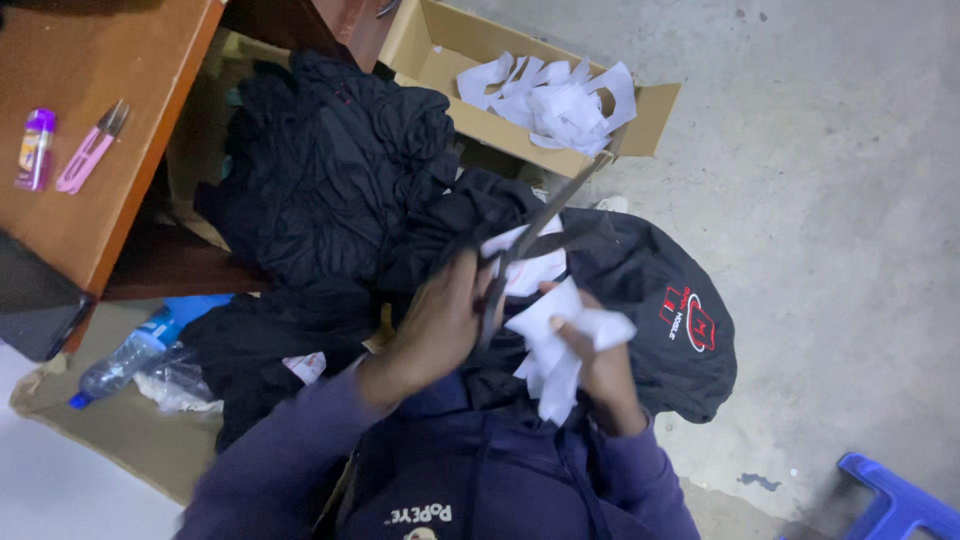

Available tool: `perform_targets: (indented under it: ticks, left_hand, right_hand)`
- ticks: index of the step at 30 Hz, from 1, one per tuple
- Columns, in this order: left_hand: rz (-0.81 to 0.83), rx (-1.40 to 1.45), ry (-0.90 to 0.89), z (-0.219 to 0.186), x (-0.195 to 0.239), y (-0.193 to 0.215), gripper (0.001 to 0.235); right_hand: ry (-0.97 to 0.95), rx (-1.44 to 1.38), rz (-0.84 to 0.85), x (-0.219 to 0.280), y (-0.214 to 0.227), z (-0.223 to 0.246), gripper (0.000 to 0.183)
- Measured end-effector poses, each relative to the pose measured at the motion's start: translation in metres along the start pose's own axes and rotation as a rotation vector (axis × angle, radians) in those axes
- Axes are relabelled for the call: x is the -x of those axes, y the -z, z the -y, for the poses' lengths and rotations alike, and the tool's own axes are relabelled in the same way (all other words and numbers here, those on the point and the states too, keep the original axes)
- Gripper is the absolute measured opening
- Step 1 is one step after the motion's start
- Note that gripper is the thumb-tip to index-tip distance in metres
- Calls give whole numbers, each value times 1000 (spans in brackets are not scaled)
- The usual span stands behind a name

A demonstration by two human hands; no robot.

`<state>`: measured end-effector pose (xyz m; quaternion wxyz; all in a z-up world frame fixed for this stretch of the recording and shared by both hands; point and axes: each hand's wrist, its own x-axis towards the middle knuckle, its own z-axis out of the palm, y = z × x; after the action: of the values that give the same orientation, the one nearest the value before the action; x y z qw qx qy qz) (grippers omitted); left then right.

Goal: The person sits on the floor and uses scissors to cut white paper into strips, placing the cut pieces into a nearby cardboard box. The person handles the paper and scissors repeatedly throughout the clip.

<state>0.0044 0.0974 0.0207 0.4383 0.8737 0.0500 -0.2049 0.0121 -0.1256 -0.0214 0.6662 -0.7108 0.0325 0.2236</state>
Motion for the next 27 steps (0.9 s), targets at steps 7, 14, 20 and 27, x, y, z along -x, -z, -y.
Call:
perform_targets:
  ticks: [7, 14, 20, 27]
  left_hand:
    - [-101, -92, -122, 34, -108, -50, 54]
    - [85, -25, -235, 110, -18, 21, 73]
    - [238, -46, 254, 202, 212, 184, 68]
    - [221, 18, 438, 238, 234, 185, 38]
  right_hand:
    - [-399, -583, -367, -45, 41, -102, 33]
    - [-383, -840, -152, -51, 56, -104, 26]
    - [-394, -854, -183, -27, 47, -67, 18]
    - [-571, -567, -95, -20, 31, 15, 30]
